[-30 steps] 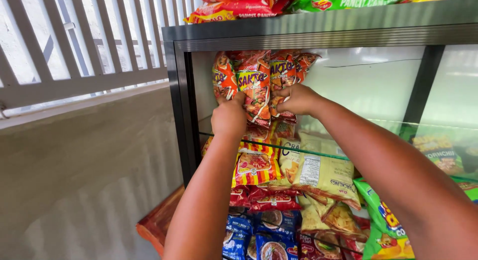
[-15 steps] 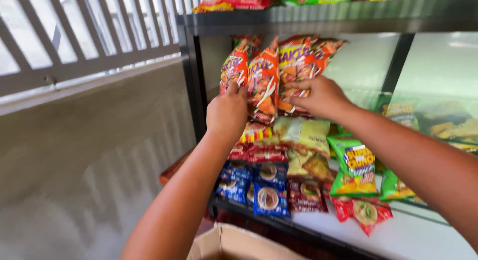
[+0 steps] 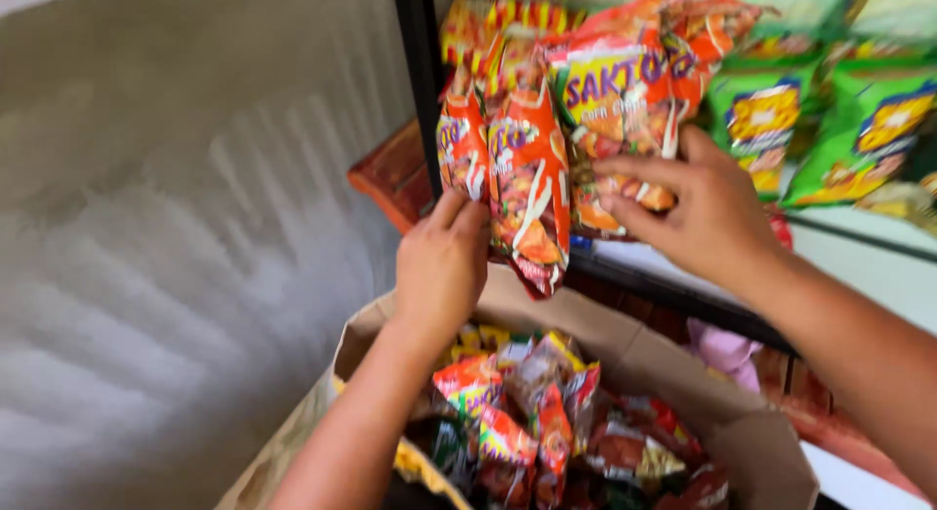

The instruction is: Organizing and stocking snack bags on display shelves from a cardboard box.

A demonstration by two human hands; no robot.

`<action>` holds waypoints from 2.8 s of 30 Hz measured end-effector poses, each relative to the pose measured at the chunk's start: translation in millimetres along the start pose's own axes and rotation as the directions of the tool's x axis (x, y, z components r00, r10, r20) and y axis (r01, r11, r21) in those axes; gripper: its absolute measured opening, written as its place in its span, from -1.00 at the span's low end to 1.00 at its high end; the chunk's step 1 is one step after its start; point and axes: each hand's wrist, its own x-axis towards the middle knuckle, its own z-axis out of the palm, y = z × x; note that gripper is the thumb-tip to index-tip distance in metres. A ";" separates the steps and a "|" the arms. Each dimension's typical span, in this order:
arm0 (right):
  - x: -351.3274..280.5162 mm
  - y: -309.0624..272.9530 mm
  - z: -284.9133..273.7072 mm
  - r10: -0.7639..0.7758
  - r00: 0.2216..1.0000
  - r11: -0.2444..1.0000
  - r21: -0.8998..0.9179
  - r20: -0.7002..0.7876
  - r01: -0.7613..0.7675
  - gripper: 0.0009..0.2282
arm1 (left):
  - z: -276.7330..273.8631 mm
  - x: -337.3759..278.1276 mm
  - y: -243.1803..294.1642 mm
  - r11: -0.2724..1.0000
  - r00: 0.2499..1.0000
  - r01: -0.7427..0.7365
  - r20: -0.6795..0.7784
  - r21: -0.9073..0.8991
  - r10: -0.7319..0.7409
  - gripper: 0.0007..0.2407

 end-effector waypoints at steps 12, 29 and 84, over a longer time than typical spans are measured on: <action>-196.0 21.9 215.5 0.237 0.887 0.848 0.360 0.397 -0.388 -0.67 | 95.1 -231.2 -46.4 0.899 0.850 0.429 0.378 -0.089 -0.368 -0.96; -207.0 57.4 335.7 0.397 0.762 0.607 0.477 0.511 -0.636 -0.37 | 194.2 -226.6 -50.2 0.622 0.719 0.694 0.384 -0.363 -0.579 -0.89; 366.5 223.4 65.9 0.186 0.843 0.959 -0.279 0.505 -0.045 -0.23 | 286.0 463.6 -223.4 0.962 0.798 0.200 0.538 0.187 -0.270 -0.27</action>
